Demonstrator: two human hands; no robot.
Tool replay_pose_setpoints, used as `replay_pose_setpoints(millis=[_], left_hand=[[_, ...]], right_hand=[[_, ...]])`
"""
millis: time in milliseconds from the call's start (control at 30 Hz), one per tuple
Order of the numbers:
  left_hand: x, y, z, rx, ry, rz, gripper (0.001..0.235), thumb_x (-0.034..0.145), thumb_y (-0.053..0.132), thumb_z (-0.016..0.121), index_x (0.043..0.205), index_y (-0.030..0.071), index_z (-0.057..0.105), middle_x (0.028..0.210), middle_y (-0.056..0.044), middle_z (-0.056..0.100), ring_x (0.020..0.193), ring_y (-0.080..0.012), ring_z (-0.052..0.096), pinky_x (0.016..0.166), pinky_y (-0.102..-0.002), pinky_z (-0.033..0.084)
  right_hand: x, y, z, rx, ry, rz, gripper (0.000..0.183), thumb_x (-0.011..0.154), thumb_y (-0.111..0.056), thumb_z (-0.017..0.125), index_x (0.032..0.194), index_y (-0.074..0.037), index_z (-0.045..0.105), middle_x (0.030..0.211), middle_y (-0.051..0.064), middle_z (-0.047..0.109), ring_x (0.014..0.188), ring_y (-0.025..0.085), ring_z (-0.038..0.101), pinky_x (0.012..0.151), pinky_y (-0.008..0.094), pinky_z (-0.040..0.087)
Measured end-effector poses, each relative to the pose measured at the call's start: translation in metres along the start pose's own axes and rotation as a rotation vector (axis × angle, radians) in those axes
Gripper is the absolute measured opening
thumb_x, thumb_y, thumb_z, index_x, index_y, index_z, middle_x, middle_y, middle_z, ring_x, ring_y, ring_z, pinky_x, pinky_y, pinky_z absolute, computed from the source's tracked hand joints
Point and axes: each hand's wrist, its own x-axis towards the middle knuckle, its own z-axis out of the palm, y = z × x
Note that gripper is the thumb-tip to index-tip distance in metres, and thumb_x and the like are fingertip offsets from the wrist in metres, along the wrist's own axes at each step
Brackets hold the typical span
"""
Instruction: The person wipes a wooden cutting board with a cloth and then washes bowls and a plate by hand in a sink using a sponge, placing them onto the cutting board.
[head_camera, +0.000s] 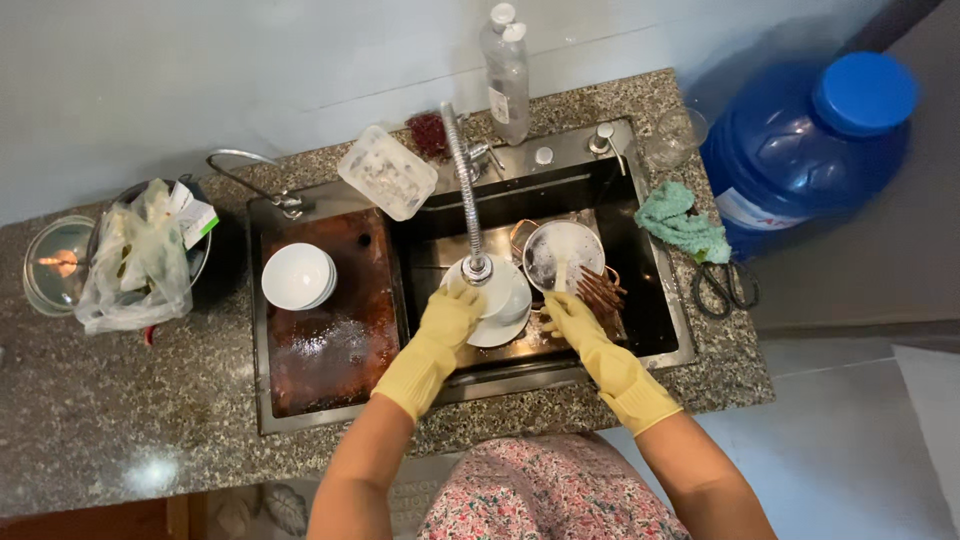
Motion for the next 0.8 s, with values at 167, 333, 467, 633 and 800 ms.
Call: replay_pose_setpoints(millis=[167,333,467,633,800], left_hand=[[0.001,-0.020,0.000,-0.012,-0.099,-0.016,0.017,0.084,0.045,0.058,0.075,0.030,0.060,0.082,0.008,0.059,0.096,-0.0144,0.055,0.091,-0.038,0.046],[0.025,0.013,-0.015,-1.232,-0.065,-1.181,0.033,0.101,0.035,0.050,0.098,0.007,0.067,0.094,-0.012,0.074,0.099,-0.0221,0.067,0.091,-0.035,0.051],[0.046,0.005,-0.015,-1.895,-0.097,-1.648,0.029,0.097,0.028,0.045,0.121,0.032,0.062,0.122,-0.005,0.065,0.108,-0.0395,0.064,0.070,-0.059,0.061],[0.043,0.017,-0.024,-1.680,-0.022,-1.573,0.040,0.104,0.025,0.040,0.140,0.012,0.051,0.134,-0.024,0.056,0.106,-0.0551,0.059,0.066,-0.064,0.059],[0.009,0.016,-0.008,-0.354,-0.558,-0.591,0.043,0.081,0.065,0.066,0.111,0.035,0.069,0.108,0.010,0.067,0.106,-0.0149,0.065,0.111,-0.045,0.041]], right_hand=[[0.000,0.004,0.000,0.002,-0.010,-0.010,0.043,0.094,-0.037,0.059,0.127,-0.009,0.063,0.116,0.020,0.070,0.090,0.029,0.074,0.072,0.032,0.063],[-0.001,0.004,0.006,0.070,-0.035,0.008,0.043,0.094,-0.032,0.059,0.129,-0.007,0.061,0.117,0.021,0.069,0.088,0.030,0.074,0.071,0.032,0.063],[-0.002,0.005,0.012,0.071,-0.049,0.017,0.043,0.093,-0.035,0.061,0.128,-0.009,0.062,0.114,0.021,0.070,0.087,0.030,0.074,0.068,0.032,0.064],[-0.002,0.006,0.009,0.119,-0.025,0.040,0.049,0.093,-0.037,0.061,0.130,-0.005,0.058,0.115,0.024,0.069,0.086,0.032,0.074,0.068,0.034,0.063],[0.000,0.010,0.011,0.128,-0.056,0.027,0.050,0.093,-0.036,0.061,0.130,-0.003,0.058,0.114,0.025,0.069,0.084,0.033,0.074,0.065,0.033,0.062]])
